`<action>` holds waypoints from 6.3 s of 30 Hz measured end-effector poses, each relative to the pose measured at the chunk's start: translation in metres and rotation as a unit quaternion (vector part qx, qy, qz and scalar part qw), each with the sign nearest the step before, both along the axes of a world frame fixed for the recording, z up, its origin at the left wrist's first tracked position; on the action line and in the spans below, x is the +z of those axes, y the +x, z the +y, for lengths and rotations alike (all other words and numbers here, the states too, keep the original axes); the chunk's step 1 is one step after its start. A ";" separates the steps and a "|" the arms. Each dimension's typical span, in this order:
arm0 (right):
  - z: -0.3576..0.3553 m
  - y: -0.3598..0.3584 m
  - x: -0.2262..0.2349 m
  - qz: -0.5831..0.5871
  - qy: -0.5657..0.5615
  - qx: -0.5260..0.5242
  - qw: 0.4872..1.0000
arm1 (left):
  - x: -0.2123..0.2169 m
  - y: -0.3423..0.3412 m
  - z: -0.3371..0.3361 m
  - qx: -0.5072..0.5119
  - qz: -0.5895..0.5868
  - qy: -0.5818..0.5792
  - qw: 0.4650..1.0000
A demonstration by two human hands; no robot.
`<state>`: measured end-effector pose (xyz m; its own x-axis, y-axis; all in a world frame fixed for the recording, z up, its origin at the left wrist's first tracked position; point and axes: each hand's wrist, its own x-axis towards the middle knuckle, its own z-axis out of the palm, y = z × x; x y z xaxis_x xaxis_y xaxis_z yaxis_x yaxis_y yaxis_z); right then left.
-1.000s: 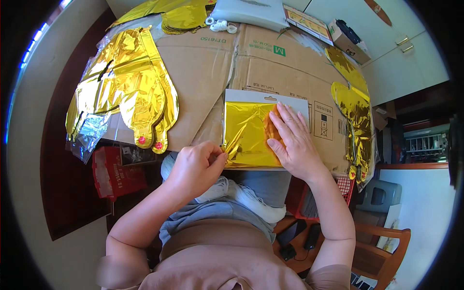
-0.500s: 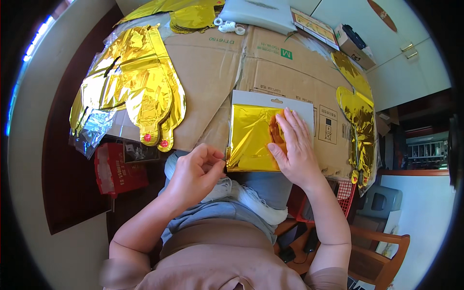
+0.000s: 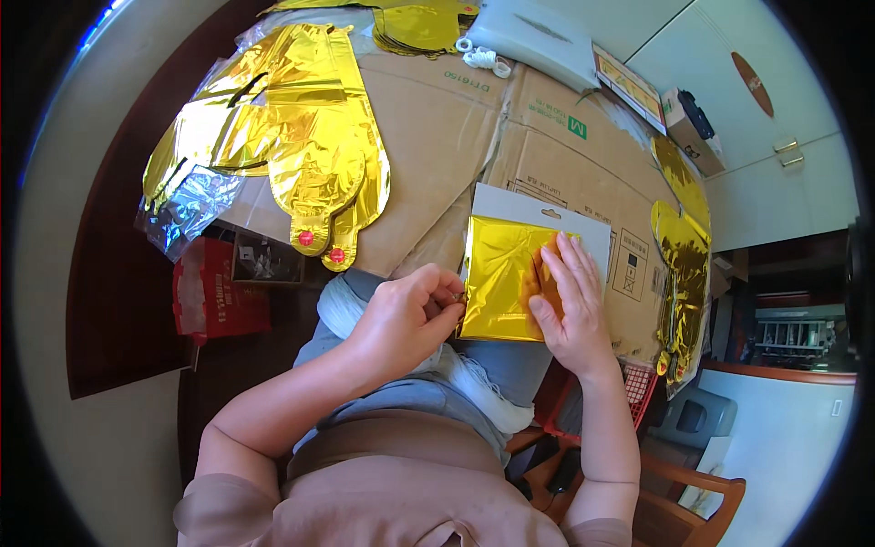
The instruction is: Folding gold foil balloons and inserting them into retail packaging sleeves.
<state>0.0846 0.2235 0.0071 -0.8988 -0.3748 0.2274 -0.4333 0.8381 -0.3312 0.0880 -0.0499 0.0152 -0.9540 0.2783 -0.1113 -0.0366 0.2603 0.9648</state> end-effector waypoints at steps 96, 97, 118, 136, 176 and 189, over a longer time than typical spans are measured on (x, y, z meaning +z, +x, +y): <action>0.078 -0.229 0.002 -0.054 -0.302 -0.132 0.943 | -0.010 -0.307 0.058 -0.099 0.245 -0.072 0.962; 0.078 -0.234 0.000 -0.063 -0.311 -0.162 0.934 | -0.008 -0.307 0.060 -0.086 0.230 -0.047 0.968; 0.071 -0.214 0.003 0.059 -0.076 -0.105 0.990 | -0.018 -0.297 0.057 -0.183 0.513 -0.200 0.814; 0.076 -0.215 -0.004 0.081 -0.069 -0.090 0.990 | -0.015 -0.296 0.054 -0.290 0.457 -0.255 0.801; 0.073 -0.217 -0.016 0.068 -0.076 -0.140 0.985 | -0.013 -0.293 0.055 -0.267 0.472 -0.273 0.794; 0.074 -0.218 -0.012 0.123 -0.148 -0.097 0.976 | -0.013 -0.293 0.056 -0.262 0.478 -0.258 0.798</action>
